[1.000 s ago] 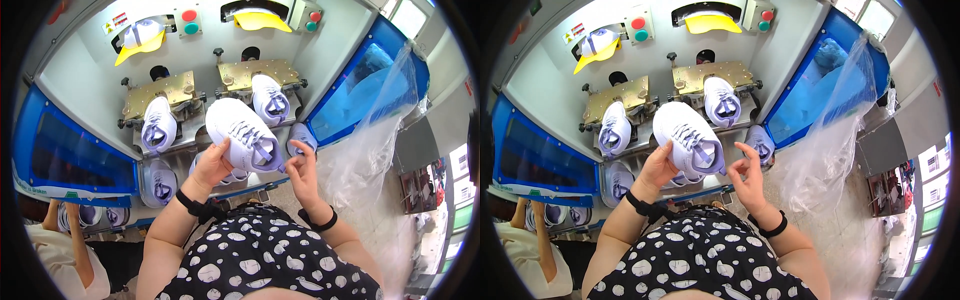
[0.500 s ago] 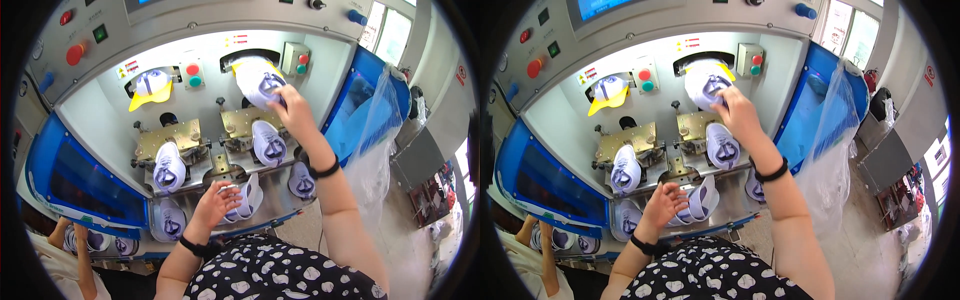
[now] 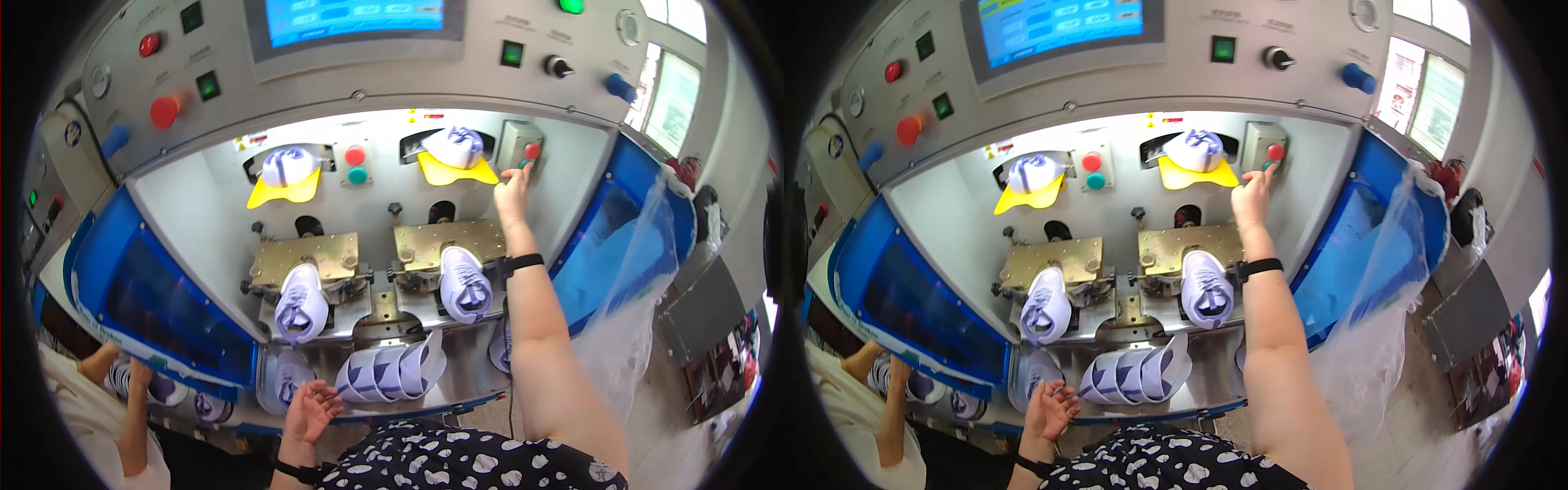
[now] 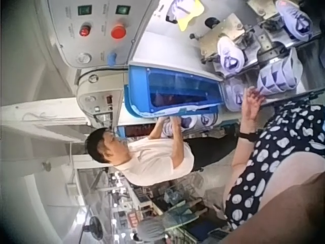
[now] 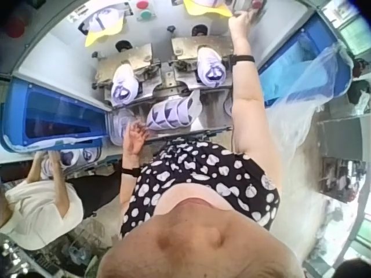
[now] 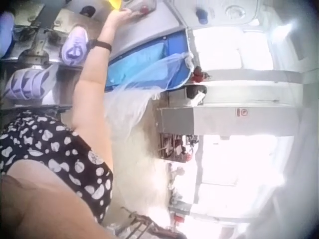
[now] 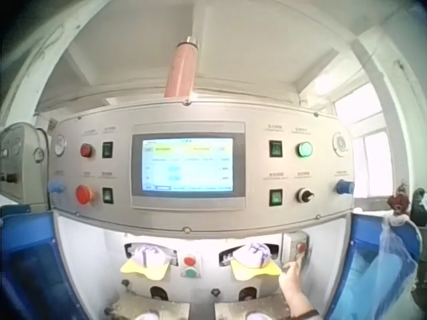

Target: Operating a heel-lasting machine to shape shoe uppers.

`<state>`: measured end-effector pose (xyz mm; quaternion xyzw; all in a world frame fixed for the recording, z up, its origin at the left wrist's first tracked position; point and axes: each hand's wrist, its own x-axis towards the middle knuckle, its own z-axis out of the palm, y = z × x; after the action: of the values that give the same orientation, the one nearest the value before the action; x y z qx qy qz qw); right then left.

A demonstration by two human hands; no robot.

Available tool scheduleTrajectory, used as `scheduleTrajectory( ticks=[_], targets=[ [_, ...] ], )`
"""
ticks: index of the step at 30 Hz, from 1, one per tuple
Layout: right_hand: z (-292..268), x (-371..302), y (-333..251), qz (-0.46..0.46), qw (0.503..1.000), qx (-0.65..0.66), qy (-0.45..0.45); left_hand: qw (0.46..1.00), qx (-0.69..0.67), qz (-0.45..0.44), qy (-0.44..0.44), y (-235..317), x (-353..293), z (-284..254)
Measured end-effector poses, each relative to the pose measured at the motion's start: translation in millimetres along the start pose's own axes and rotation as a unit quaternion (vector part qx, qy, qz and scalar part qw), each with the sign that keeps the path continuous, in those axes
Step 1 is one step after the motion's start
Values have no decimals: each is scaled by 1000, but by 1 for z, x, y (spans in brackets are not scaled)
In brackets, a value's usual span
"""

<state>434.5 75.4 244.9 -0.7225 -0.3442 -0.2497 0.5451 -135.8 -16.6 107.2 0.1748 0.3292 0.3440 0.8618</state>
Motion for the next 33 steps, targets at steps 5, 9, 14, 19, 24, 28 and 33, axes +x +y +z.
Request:
scheduleTrajectory(
  ticks=[5, 9, 14, 19, 24, 28, 33],
  targets=[
    [-10, 10, 2, 71, 992, 69, -80, 998, -15, 9, -65, -3, 6, -13],
    [-50, -61, -54, -36, 985, 170, -19, 999, 18, 22, -22, 3, 22, -18],
    [-93, -267, -126, -81, 752, 307, -577, 993, 21, 93, 71, 38, 47, -18],
    [-88, -428, -112, 188, 378, 186, -887, 982, 86, 156, 68, 70, 61, -14],
    [-65, -508, -81, 218, 330, 182, -900, 979, 134, 134, 73, 79, 83, 0],
    [-63, -533, -79, -94, 447, 99, -884, 980, 133, 121, 81, 84, 99, 5],
    [-66, -522, -88, 85, 449, 117, -882, 980, 163, 101, 47, 92, 94, -6]
  ],
)
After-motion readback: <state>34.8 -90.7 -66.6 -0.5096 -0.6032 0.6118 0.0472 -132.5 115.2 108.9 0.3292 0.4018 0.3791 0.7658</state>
